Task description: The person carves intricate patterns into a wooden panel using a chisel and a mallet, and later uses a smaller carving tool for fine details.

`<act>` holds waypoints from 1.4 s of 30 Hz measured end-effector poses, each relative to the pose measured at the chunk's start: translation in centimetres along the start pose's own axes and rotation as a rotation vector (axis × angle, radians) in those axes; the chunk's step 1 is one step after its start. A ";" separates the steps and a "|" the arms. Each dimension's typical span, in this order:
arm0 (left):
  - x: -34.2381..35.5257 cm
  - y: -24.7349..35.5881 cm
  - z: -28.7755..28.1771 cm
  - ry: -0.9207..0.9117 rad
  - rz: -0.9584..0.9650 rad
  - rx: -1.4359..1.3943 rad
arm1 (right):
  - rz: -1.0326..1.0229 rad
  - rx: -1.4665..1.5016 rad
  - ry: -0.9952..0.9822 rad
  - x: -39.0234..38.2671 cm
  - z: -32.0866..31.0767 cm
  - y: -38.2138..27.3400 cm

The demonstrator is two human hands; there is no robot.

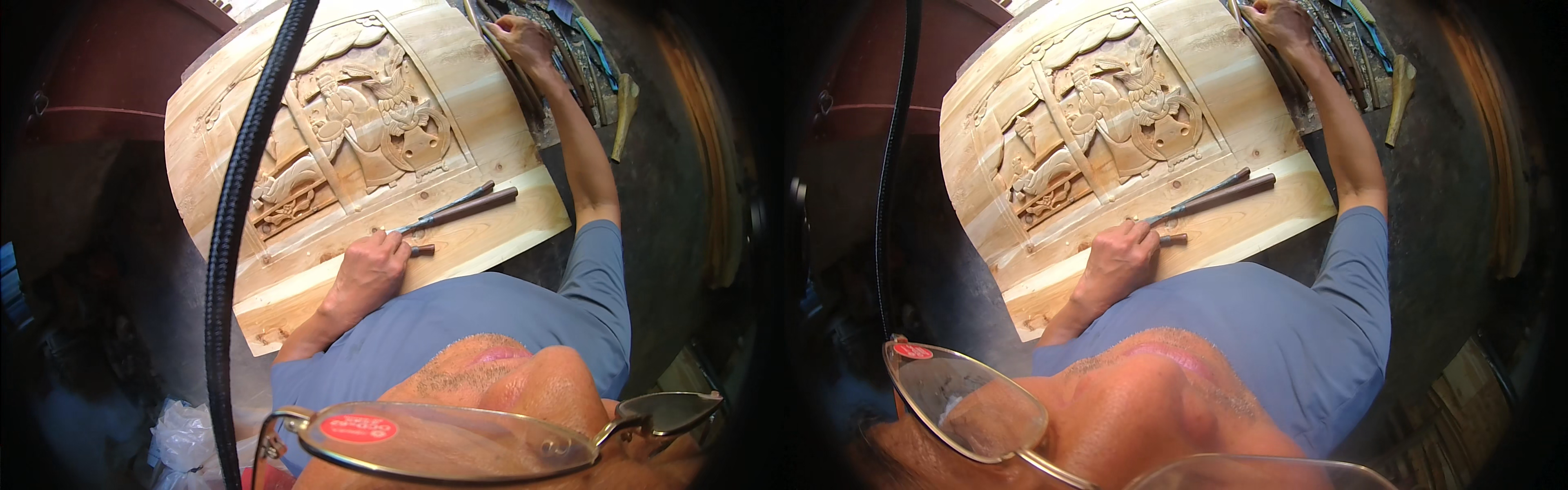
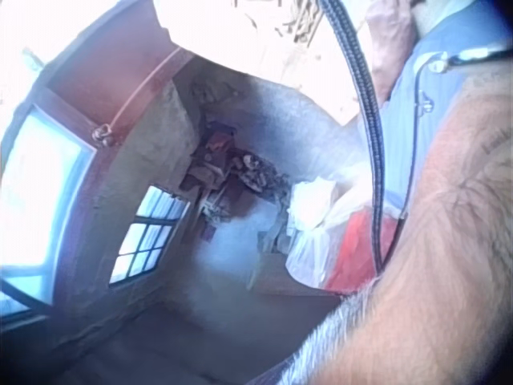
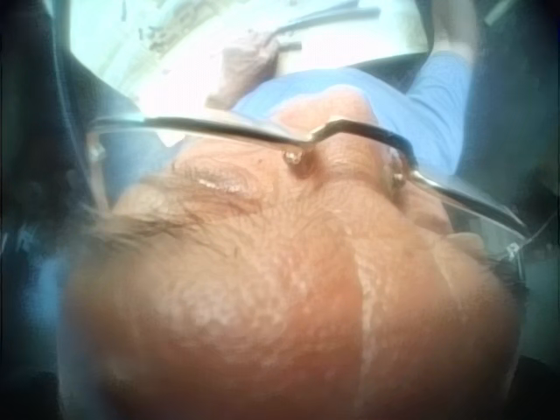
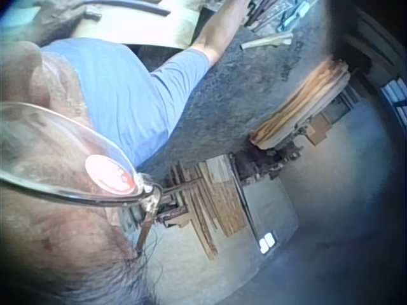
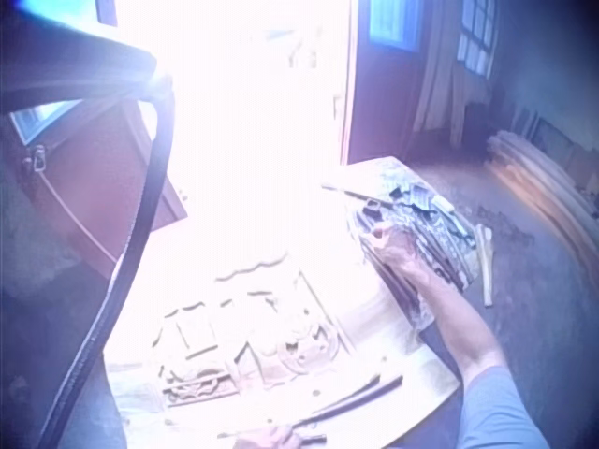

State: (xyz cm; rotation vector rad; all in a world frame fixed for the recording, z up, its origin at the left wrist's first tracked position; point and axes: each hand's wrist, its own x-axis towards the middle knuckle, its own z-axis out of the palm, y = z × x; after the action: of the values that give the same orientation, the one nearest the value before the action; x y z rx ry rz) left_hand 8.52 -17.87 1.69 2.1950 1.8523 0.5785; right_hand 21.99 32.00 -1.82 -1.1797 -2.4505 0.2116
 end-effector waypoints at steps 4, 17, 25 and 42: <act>-0.2 -0.5 -0.4 -0.014 -0.038 -0.005 | 0.032 -0.353 -0.063 3.2 1.5 -2.3; -0.2 -0.3 0.1 0.028 -0.017 -0.002 | 0.014 0.248 -0.238 3.8 -1.5 -1.5; 0.0 -0.2 0.5 0.060 0.044 -0.026 | 0.159 0.196 0.182 2.8 -5.3 5.8; -0.2 -0.7 2.3 0.243 0.034 -0.001 | -0.018 -0.185 -0.367 15.3 -9.9 9.1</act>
State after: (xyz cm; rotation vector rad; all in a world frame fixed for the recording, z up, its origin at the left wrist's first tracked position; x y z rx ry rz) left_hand 8.81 -17.75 -0.71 2.2447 1.9292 0.8879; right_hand 24.12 49.21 8.88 -1.2901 -2.8503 0.2166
